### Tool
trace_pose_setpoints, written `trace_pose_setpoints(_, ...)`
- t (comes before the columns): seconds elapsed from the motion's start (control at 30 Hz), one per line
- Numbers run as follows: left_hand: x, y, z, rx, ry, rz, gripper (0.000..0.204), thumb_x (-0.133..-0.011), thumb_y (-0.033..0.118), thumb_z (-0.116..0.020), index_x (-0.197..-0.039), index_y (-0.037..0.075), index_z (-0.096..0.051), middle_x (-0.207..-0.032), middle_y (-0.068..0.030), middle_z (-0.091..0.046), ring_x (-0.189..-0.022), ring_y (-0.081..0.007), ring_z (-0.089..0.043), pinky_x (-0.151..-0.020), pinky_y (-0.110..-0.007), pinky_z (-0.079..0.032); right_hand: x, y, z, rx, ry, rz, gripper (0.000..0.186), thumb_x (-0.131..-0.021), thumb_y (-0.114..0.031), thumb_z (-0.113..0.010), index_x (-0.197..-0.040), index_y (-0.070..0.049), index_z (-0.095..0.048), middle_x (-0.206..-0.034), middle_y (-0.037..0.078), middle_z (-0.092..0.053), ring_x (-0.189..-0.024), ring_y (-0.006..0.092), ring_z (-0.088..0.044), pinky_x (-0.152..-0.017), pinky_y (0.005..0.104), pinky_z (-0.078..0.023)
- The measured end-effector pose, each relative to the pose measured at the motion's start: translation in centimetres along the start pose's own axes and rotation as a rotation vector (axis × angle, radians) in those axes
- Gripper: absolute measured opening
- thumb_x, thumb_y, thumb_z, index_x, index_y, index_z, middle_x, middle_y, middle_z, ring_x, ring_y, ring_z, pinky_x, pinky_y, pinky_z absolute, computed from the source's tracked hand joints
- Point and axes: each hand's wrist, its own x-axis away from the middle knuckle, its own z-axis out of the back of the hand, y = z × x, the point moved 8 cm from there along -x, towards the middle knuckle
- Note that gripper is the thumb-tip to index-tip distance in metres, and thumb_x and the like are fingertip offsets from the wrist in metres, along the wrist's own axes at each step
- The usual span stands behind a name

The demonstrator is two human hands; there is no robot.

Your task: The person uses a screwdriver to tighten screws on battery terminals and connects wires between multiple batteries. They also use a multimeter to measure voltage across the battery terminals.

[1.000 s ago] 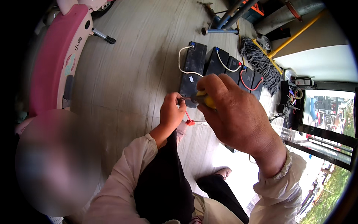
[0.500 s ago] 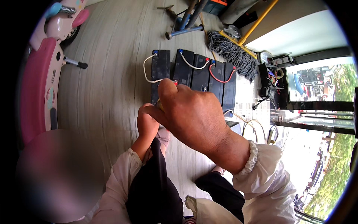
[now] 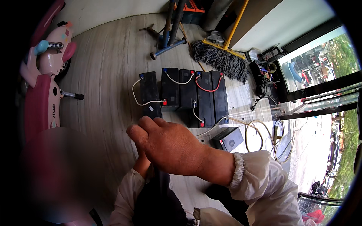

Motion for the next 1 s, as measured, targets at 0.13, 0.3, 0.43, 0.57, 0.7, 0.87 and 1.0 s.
trace_pose_setpoints(0.13,-0.4,-0.4,0.5,-0.045,0.000,0.009,0.023,-0.097,0.029,-0.056,-0.107,0.008,-0.059,-0.102,-0.0076,-0.061,-0.102,-0.0177,-0.060,-0.081,-0.033,-0.048,-0.3,1.7,-0.9,0.043,-0.229,-0.267,0.031,-0.083,-0.021,-0.068,-0.101,-0.004,-0.050,-0.094,0.013,-0.054,-0.076,0.0260,-0.066,-0.059,0.0358,-0.055)
trace_pose_setpoints(0.3,-0.1,1.0,0.1,-0.009,-0.026,-0.008,0.024,-0.095,0.029,-0.059,-0.105,0.008,-0.059,-0.100,-0.0074,-0.062,-0.099,-0.0165,-0.061,-0.079,-0.032,-0.048,0.0,0.7,1.5,0.001,0.223,-0.033,0.035,-0.081,-0.031,-0.072,-0.091,-0.007,-0.049,-0.073,0.006,-0.055,-0.058,0.0235,-0.063,-0.045,0.0365,-0.050)
trace_pose_setpoints(0.43,-0.4,1.3,0.0,-0.012,-0.076,0.030,0.025,-0.094,0.029,-0.061,-0.104,0.007,-0.059,-0.099,-0.0072,-0.062,-0.097,-0.0154,-0.061,-0.077,-0.031,-0.048,0.5,2.1,-0.4,0.048,-0.032,-0.253,0.031,-0.086,-0.027,-0.067,-0.095,-0.005,-0.047,-0.078,0.009,-0.056,-0.067,0.0287,-0.064,-0.054,0.0388,-0.054)
trace_pose_setpoints(0.57,0.0,0.2,1.2,0.110,0.103,-0.016,0.025,-0.090,0.028,-0.065,-0.101,0.007,-0.060,-0.099,-0.0071,-0.063,-0.097,-0.0149,-0.061,-0.075,-0.032,-0.049,0.2,2.0,1.7,0.013,0.194,-0.230,0.027,-0.086,-0.025,-0.066,-0.094,-0.006,-0.048,-0.081,0.009,-0.057,-0.068,0.0264,-0.066,-0.053,0.0375,-0.053)
trace_pose_setpoints(0.7,0.4,-4.2,0.7,-0.280,0.200,-0.068,0.022,-0.088,0.020,-0.068,-0.102,0.005,-0.060,-0.100,-0.0086,-0.063,-0.094,-0.0229,-0.061,-0.080,-0.035,-0.048,0.1,0.3,0.3,0.089,0.011,-0.060,0.023,-0.084,-0.020,-0.065,-0.092,-0.005,-0.049,-0.083,0.010,-0.058,-0.063,0.0271,-0.065,-0.050,0.0363,-0.052)
trace_pose_setpoints(0.87,-0.7,-3.8,0.2,-0.281,0.064,-0.012,0.024,-0.089,0.022,-0.066,-0.105,0.006,-0.059,-0.100,-0.0088,-0.064,-0.094,-0.0240,-0.061,-0.081,-0.035,-0.048,-0.1,2.9,1.3,-0.001,0.140,-0.269,0.026,-0.082,-0.022,-0.067,-0.091,-0.006,-0.049,-0.076,0.008,-0.057,-0.058,0.0317,-0.063,-0.050,0.0388,-0.052)
trace_pose_setpoints(1.0,-0.4,-1.4,0.4,-0.336,0.037,0.040,0.028,-0.090,0.028,-0.065,-0.108,0.007,-0.059,-0.100,-0.0083,-0.064,-0.099,-0.0252,-0.061,-0.084,-0.036,-0.047,0.2,1.8,0.0,0.013,0.015,-0.156,0.032,-0.084,-0.024,-0.067,-0.103,-0.006,-0.049,-0.082,0.010,-0.056,-0.069,0.0326,-0.064,-0.058,0.0404,-0.054)
